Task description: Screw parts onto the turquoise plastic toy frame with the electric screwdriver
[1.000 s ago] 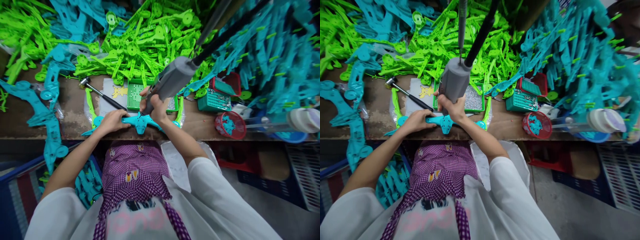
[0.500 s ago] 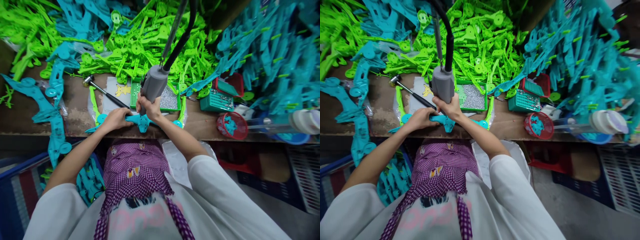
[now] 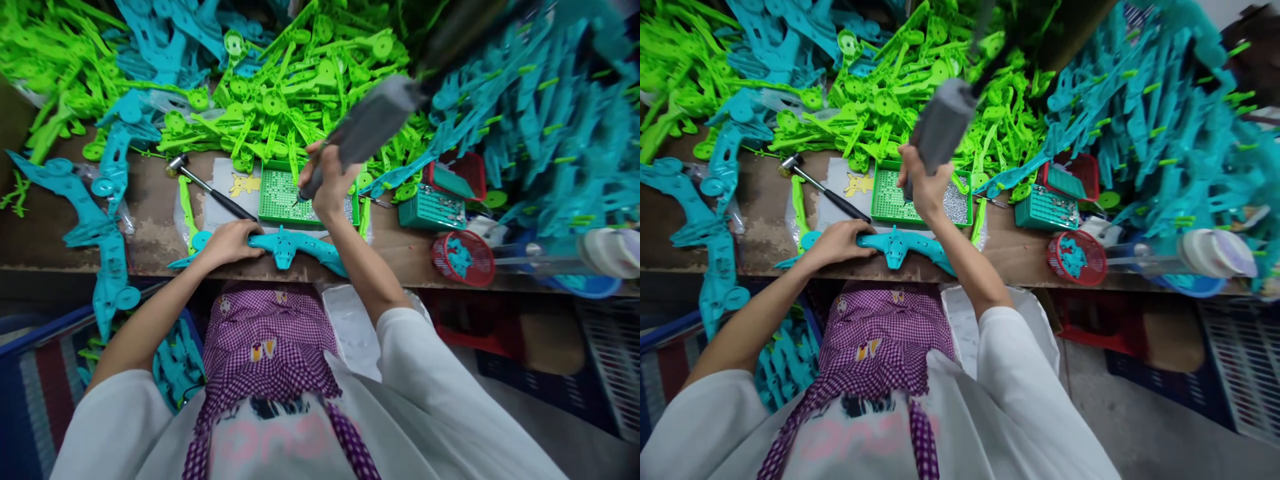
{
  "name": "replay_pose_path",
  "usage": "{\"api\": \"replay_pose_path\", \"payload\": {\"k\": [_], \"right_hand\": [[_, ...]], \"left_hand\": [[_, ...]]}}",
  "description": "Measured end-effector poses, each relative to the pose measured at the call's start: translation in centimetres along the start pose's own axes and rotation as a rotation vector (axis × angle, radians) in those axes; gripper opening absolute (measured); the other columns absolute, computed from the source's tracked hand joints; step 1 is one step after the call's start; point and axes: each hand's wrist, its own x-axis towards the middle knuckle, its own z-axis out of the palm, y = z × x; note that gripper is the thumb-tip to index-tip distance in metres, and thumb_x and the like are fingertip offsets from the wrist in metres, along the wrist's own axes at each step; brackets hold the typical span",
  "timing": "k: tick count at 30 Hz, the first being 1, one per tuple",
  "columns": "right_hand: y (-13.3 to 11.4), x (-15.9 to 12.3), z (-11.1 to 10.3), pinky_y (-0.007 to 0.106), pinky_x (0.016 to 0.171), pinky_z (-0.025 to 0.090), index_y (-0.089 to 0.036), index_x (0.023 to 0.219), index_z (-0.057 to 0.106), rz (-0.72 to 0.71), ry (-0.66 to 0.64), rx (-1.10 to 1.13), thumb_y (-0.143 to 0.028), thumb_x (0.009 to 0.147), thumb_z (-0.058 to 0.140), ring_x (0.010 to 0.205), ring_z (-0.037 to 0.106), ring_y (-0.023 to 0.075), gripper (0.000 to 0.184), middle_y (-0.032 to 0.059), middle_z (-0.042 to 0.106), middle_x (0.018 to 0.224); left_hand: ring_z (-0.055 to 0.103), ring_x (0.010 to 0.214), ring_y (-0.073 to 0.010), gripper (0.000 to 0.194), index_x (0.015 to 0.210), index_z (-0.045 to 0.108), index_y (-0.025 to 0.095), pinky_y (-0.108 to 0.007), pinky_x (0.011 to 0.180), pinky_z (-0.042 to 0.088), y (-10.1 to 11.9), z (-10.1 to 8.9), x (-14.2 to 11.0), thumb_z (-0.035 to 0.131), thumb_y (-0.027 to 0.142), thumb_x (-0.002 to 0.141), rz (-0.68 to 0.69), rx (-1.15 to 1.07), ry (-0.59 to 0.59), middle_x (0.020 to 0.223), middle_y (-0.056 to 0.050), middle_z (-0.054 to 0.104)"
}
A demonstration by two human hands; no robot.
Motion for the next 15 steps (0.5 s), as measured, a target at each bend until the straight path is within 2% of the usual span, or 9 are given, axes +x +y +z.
{"api": "replay_pose_path", "payload": {"k": [4, 6, 11, 15], "right_hand": [[1.5, 1.6, -0.5, 0.027, 0.046, 0.044, -0.022, 0.074, 0.061, -0.024, -0.072, -0.107, -0.070, 0.083, 0.051, 0.038, 0.048, 0.0091, 0.050, -0.0072, 0.046, 0.047], [2.0, 1.6, -0.7, 0.027, 0.046, 0.045, -0.021, 0.073, 0.061, -0.023, -0.069, -0.129, -0.072, 0.083, 0.048, 0.038, 0.048, 0.0089, 0.053, -0.0070, 0.046, 0.047], [2.4, 1.5, -1.2, 0.026, 0.039, 0.041, -0.022, 0.068, 0.058, 0.005, -0.019, -0.085, -0.075, 0.076, 0.055, 0.034, 0.047, 0.0097, 0.054, -0.0072, 0.046, 0.042], [3.0, 1.5, -1.4, 0.028, 0.046, 0.049, -0.021, 0.072, 0.061, 0.048, -0.026, -0.164, -0.079, 0.077, 0.050, 0.041, 0.054, 0.0114, 0.059, -0.0058, 0.048, 0.045]], "left_hand": [[0.066, 0.100, -0.0295, 0.041, 0.113, 0.068, 0.022, -0.039, 0.081, 0.049, 0.1, -0.2, 0.0, 0.068, 0.037, 0.075, 0.009, 0.026, -0.024, 0.112, -0.008, 0.072], [0.066, 0.100, -0.0293, 0.041, 0.114, 0.067, 0.022, -0.038, 0.081, 0.048, 0.2, -0.3, 0.0, 0.068, 0.036, 0.075, 0.018, 0.035, -0.035, 0.112, -0.007, 0.072], [0.065, 0.101, -0.0297, 0.041, 0.117, 0.066, 0.023, -0.038, 0.082, 0.048, 0.3, -0.5, -0.1, 0.067, 0.037, 0.078, 0.017, 0.052, -0.046, 0.114, -0.008, 0.070], [0.064, 0.102, -0.0284, 0.041, 0.117, 0.066, 0.024, -0.037, 0.083, 0.048, 0.3, -0.4, -0.1, 0.067, 0.038, 0.078, 0.002, 0.063, -0.053, 0.115, -0.007, 0.069]]}}
